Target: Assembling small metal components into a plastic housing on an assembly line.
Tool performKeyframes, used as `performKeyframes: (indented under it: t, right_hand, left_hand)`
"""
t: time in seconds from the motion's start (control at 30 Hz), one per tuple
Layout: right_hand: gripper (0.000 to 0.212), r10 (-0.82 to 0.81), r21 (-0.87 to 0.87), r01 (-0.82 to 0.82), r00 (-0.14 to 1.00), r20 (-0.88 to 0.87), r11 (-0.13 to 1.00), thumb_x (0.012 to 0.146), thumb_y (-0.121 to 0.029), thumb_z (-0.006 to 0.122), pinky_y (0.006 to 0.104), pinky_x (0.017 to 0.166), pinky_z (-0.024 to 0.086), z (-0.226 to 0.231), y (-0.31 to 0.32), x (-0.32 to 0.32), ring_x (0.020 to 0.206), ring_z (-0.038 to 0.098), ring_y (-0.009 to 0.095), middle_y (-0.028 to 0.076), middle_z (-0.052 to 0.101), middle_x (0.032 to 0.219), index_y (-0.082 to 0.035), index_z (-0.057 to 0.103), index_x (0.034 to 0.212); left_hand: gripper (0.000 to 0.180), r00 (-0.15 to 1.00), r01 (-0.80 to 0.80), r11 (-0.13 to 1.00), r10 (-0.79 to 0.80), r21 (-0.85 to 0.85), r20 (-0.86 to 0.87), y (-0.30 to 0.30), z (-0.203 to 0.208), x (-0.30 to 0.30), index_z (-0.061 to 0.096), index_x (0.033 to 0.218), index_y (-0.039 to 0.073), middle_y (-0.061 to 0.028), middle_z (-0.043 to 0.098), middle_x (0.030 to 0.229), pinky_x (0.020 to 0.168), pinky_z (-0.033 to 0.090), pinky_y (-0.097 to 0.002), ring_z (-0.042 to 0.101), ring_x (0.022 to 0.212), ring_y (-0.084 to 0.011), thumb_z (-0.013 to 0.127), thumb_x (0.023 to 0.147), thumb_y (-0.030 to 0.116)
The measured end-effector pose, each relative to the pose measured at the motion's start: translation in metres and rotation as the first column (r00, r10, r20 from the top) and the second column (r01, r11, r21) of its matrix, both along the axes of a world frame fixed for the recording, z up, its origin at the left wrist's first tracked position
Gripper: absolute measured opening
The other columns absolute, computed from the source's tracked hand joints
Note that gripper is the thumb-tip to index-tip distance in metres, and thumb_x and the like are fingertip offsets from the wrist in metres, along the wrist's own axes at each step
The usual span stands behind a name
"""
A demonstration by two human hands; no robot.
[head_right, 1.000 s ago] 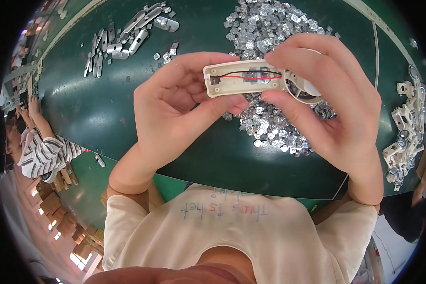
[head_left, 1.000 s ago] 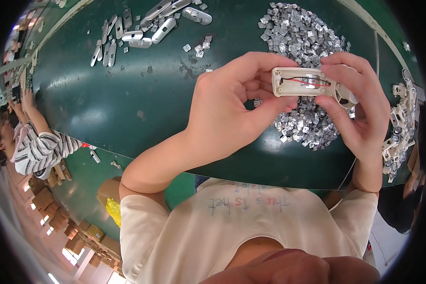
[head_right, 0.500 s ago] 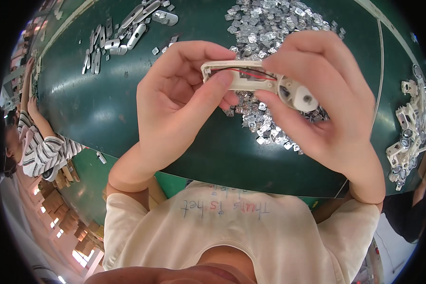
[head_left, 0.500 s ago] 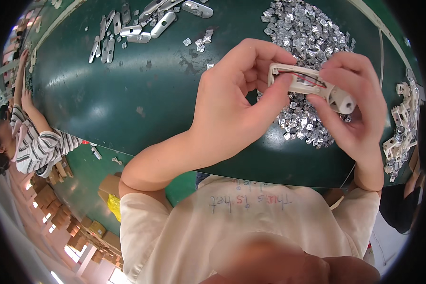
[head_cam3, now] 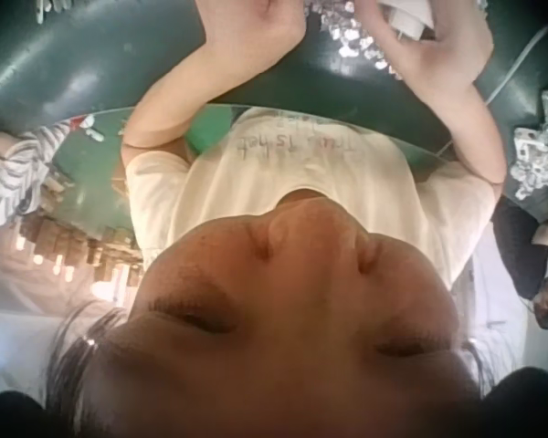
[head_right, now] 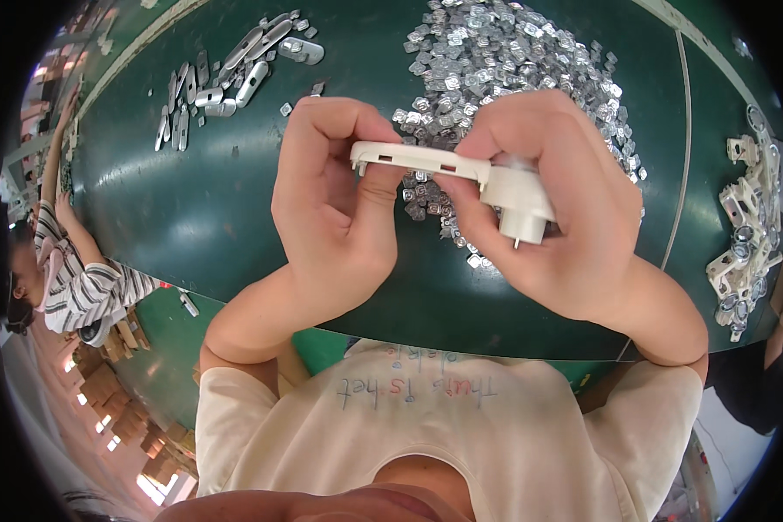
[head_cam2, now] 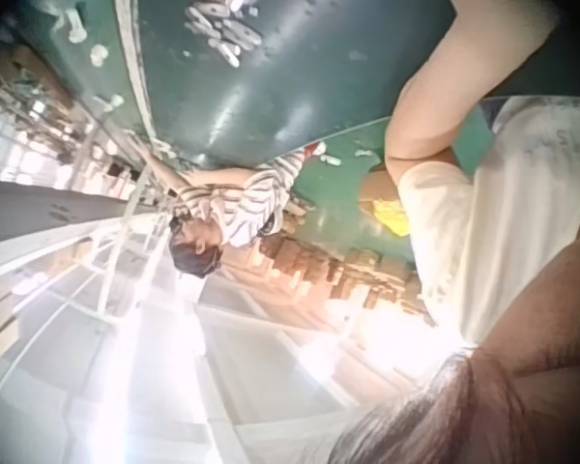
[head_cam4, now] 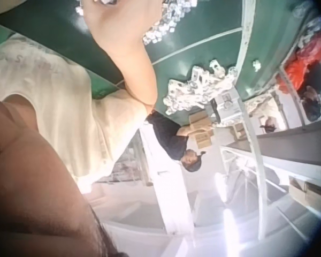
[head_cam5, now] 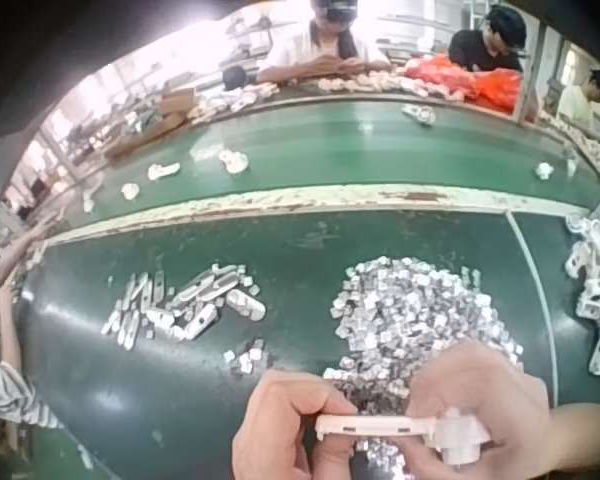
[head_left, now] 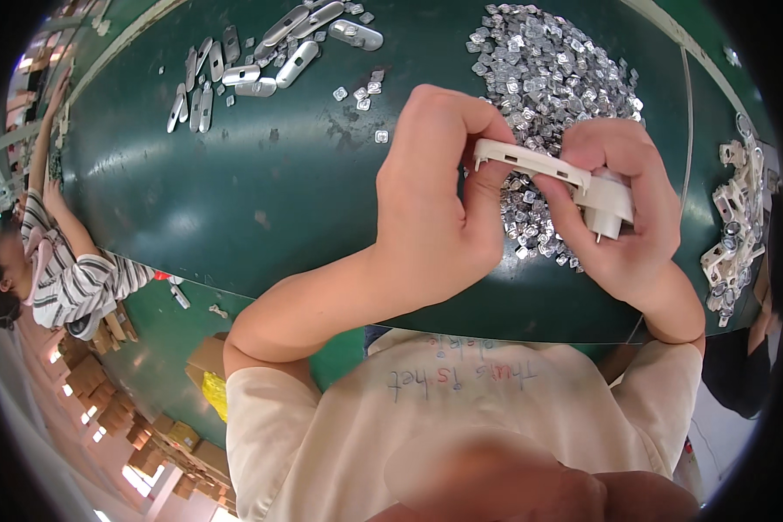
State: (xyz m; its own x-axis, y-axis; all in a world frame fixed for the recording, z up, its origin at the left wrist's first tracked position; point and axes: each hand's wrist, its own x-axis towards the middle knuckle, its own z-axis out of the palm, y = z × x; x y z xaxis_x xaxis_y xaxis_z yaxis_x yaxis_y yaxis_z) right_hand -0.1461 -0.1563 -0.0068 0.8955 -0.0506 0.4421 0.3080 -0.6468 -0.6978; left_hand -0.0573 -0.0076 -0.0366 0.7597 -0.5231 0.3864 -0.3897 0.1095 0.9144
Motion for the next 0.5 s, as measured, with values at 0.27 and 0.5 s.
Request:
performKeyframes:
  t: [0.27, 0.5]
  right_hand:
    - [0.022, -0.213, 0.317, 0.33, 0.912, -0.351, 0.889, 0.078, -0.017, 0.066, 0.0269, 0.058, 0.046, 0.026, -0.046, 0.137, 0.062, 0.056, 0.017, 0.008, 0.058, 0.071, 0.003, 0.059, 0.085]
    - [0.032, -0.696, -0.54, 0.506, 0.68, -0.231, 0.673, 0.072, -0.028, 0.068, 0.037, 0.06, 0.049, -0.029, -0.196, 0.248, 0.061, 0.06, 0.03, 0.019, 0.062, 0.068, 0.003, 0.064, 0.079]
  left_hand:
    - [0.044, 0.961, -0.264, 0.935, 0.277, 0.238, -0.022, 0.017, 0.022, 0.049, 0.046, 0.118, -0.002, -0.0137, 0.05, 0.109, 0.08, 0.044, -0.0238, 0.052, 0.098, -0.0145, 0.066, 0.082, 0.012]
    - [0.019, 0.719, -0.253, 0.784, -0.24, 0.567, 0.652, 0.025, 0.009, 0.127, 0.065, 0.09, 0.006, -0.0079, 0.061, 0.089, 0.077, 0.047, -0.0355, 0.057, 0.087, -0.0276, 0.057, 0.075, -0.002]
